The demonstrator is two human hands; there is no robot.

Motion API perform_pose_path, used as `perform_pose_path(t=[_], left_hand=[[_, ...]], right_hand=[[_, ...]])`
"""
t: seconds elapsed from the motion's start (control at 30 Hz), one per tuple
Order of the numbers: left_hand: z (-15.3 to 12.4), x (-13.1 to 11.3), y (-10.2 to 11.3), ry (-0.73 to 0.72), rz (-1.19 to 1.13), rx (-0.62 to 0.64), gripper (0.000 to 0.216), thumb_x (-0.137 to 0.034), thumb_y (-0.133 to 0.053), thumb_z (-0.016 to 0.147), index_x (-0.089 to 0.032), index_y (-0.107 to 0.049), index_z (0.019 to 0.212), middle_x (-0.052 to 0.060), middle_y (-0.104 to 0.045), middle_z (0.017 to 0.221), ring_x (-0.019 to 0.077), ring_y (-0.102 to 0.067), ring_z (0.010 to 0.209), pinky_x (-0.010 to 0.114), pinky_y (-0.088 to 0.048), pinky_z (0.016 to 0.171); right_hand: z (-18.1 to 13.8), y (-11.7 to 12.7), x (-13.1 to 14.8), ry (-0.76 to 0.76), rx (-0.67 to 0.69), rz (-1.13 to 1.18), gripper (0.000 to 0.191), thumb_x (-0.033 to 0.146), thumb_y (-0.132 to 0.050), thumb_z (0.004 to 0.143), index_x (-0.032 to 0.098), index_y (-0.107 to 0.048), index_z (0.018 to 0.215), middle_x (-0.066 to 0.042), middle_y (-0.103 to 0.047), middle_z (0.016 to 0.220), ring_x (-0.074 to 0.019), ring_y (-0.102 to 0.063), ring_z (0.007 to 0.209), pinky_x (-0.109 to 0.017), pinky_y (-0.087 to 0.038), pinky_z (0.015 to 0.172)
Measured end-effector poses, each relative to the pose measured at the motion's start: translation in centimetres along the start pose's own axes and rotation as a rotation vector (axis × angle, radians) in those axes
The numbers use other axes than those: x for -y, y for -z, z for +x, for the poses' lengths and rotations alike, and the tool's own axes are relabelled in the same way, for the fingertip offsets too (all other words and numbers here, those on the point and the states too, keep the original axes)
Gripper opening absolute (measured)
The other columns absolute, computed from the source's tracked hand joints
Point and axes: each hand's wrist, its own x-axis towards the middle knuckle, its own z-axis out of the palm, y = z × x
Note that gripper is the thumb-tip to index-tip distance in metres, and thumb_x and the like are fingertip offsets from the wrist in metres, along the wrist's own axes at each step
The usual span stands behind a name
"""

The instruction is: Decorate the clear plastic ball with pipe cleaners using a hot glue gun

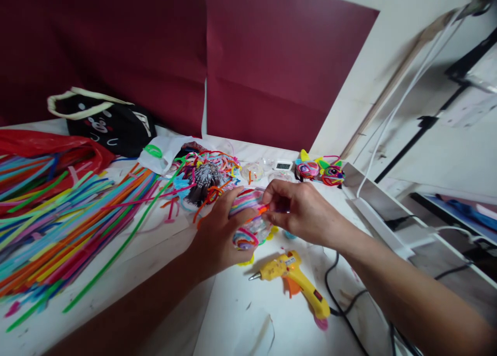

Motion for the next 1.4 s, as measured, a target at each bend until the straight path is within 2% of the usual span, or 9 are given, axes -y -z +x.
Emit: perform_pose_path(t=[0.4, 0.57, 0.8, 1.0, 1.2, 1.4], left_hand=[[-0.1, 0.2, 0.0, -0.038, -0.035, 0.011, 0.06, -0.02, -0.075, 0.07, -0.03, -0.045, 0.122, 0.012, -0.03, 0.151, 0.035, -0.044, 0.136, 0.049, -0.048, 0.105], [0.0, 0.5, 0.0, -0.082, -0.061, 0.015, 0.063, -0.02, -0.075, 0.071, -0.031, -0.044, 0.124, 0.01, -0.028, 0.152, 0.0343, -0.043, 0.137, 0.049, -0.047, 0.106], [0.1, 0.4, 0.2, -0.073, -0.081, 0.01, 0.062, -0.022, -0.075, 0.071, -0.032, -0.043, 0.123, 0.01, -0.028, 0.151, 0.0342, -0.044, 0.136, 0.048, -0.048, 0.104], [0.2, 0.3, 0.2, -0.063, -0.092, -0.002, 0.058, -0.021, -0.076, 0.071, -0.03, -0.046, 0.12, 0.012, -0.029, 0.153, 0.0355, -0.045, 0.135, 0.048, -0.049, 0.102], [0.1, 0.5, 0.2, -0.069, -0.108, 0.015, 0.061, -0.022, -0.078, 0.068, -0.028, -0.046, 0.119, 0.013, -0.028, 0.154, 0.0369, -0.043, 0.137, 0.05, -0.047, 0.104], [0.0, 0.7, 0.0, -0.099, -0.104, -0.005, 0.062, -0.025, -0.079, 0.067, -0.028, -0.046, 0.119, 0.012, -0.029, 0.153, 0.0368, -0.045, 0.135, 0.049, -0.049, 0.103]], right_hand=[[0.0, 0.0, 0.0, -0.04, 0.012, -0.031, 0.015, 0.004, -0.066, 0.069, 0.018, -0.062, 0.068, 0.004, -0.062, 0.061, -0.0103, -0.053, 0.055, -0.021, -0.038, 0.053], [-0.2, 0.0, 0.1, 0.005, -0.005, -0.038, 0.016, 0.002, -0.064, 0.067, 0.017, -0.064, 0.068, 0.002, -0.064, 0.067, -0.0106, -0.055, 0.059, -0.022, -0.041, 0.057], [-0.5, 0.1, 0.3, 0.001, -0.018, -0.005, 0.017, 0.002, -0.06, 0.067, 0.018, -0.065, 0.071, 0.001, -0.064, 0.072, -0.0113, -0.056, 0.061, -0.024, -0.043, 0.059], [-1.1, 0.5, -0.8, -0.098, -0.038, 0.134, 0.014, 0.011, -0.065, 0.071, 0.02, -0.058, 0.079, 0.003, -0.059, 0.068, -0.0108, -0.052, 0.058, -0.022, -0.039, 0.053], [-1.4, 1.1, -2.1, -0.099, -0.088, 0.167, 0.012, 0.015, -0.068, 0.073, 0.019, -0.059, 0.079, 0.004, -0.056, 0.068, -0.0095, -0.049, 0.059, -0.021, -0.038, 0.052], [-1.5, 0.6, -2.8, -0.119, -0.099, 0.226, 0.009, 0.018, -0.068, 0.075, 0.018, -0.059, 0.077, 0.003, -0.057, 0.07, -0.0093, -0.049, 0.061, -0.022, -0.039, 0.054]])
